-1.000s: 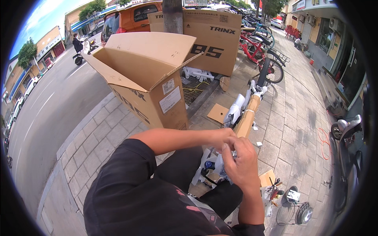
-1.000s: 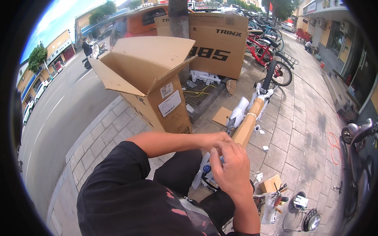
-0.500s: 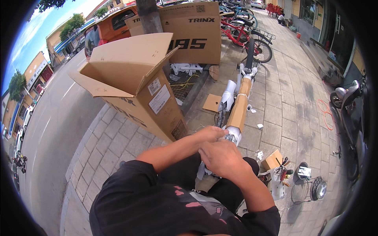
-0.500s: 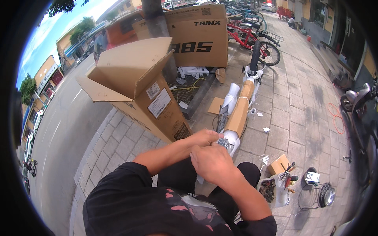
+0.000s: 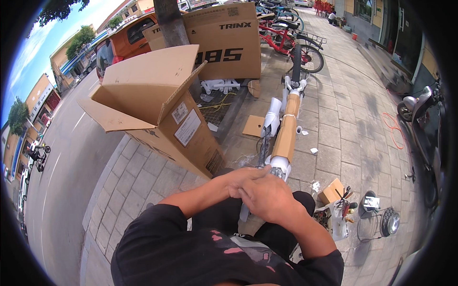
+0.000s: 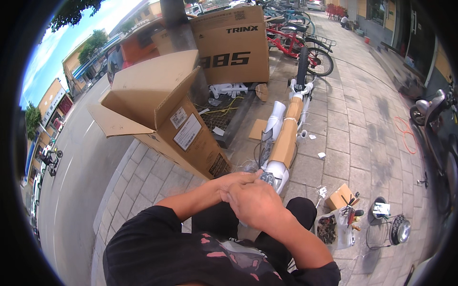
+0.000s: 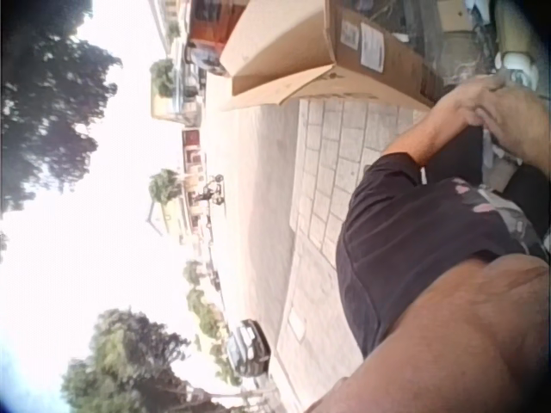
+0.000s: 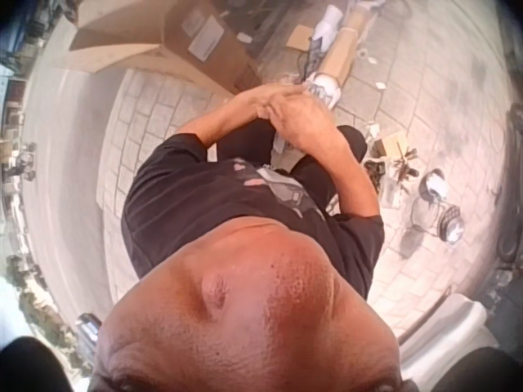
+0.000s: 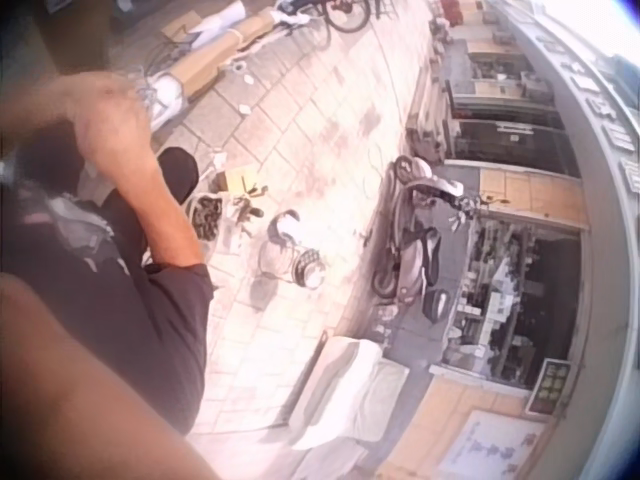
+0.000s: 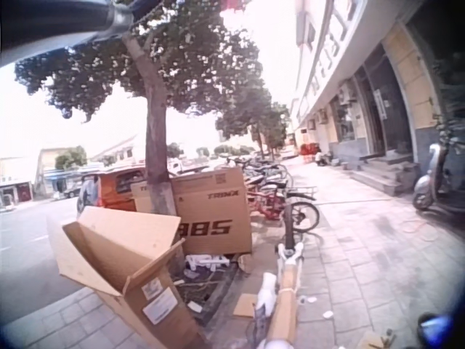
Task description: The person unpacks a bicycle handlebar from a cardboard box, removes protective wrapping, and uses an Allen key to tighten bolts on the handlebar stem. The person works on the sidewalk next to a street with passing vehicles.
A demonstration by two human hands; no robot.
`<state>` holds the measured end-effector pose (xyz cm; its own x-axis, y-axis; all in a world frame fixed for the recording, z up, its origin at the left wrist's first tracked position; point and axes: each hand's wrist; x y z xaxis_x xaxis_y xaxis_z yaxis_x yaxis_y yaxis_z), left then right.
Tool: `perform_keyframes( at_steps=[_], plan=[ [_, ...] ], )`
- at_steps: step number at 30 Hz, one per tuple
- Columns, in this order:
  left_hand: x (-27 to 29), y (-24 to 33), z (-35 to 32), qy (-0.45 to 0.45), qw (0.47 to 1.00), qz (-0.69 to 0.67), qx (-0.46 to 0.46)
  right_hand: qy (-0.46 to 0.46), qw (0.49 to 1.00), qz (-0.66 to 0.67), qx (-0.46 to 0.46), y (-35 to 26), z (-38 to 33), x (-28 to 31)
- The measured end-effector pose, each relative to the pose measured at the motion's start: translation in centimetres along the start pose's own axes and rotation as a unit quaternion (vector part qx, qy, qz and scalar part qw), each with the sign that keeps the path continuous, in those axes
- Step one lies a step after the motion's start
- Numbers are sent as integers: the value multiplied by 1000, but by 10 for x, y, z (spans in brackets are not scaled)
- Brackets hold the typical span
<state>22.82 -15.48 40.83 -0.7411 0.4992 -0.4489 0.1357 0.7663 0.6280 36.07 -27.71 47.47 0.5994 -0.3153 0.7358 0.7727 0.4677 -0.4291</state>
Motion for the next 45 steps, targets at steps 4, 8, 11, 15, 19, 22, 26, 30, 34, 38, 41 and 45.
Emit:
perform_keyframes(
  at_steps=[4, 8, 11, 15, 19, 22, 26, 30, 34, 38, 41, 45],
  plan=[
    [11, -36, 3, -72, 989, -130, -13, -17, 1000, -13, 0, 3, -1, -2],
    [9, -61, -2, -117, 964, -238, 16, -28, 1000, -5, 0, 5, -1, -2],
    [9, -63, -1, -125, 965, -231, -13, -33, 999, -2, -3, 2, -1, 1],
    [22, -44, 5, -73, 986, -77, -131, 38, 998, 48, 19, 4, -1, 3],
    [15, -20, 7, 8, 979, -28, -200, 147, 987, -60, 22, -18, -10, 36],
    [10, -21, 17, 57, 978, 28, -200, 114, 977, -97, -152, -31, -50, 43],
    [-6, -25, 24, 121, 956, 94, -251, 57, 949, 0, -309, -34, -83, 33],
    [-9, -36, 28, 149, 914, 112, -361, 150, 965, -22, -214, -33, -99, 22],
    [-10, -41, 15, 183, 900, 137, -372, 185, 960, -48, -206, -44, -91, 30],
    [-8, -50, 4, 196, 869, 133, -435, 199, 970, -96, -100, -21, -89, 25],
    [5, -54, -21, 164, 798, 205, -543, 174, 983, -50, -7, -27, -90, 35],
    [1, -50, -92, -13, 629, 413, -658, 153, 984, 73, 62, -44, -92, 43]
  ],
)
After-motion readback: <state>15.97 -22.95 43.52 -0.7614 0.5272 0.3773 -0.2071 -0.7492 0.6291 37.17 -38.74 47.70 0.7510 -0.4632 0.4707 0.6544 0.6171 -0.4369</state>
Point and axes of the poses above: each hand's wrist, its own z-axis towards the middle knuckle, its own x-axis out of the back of the hand, y = z × x, and after that the axes turned 13 degrees about y, right-handed
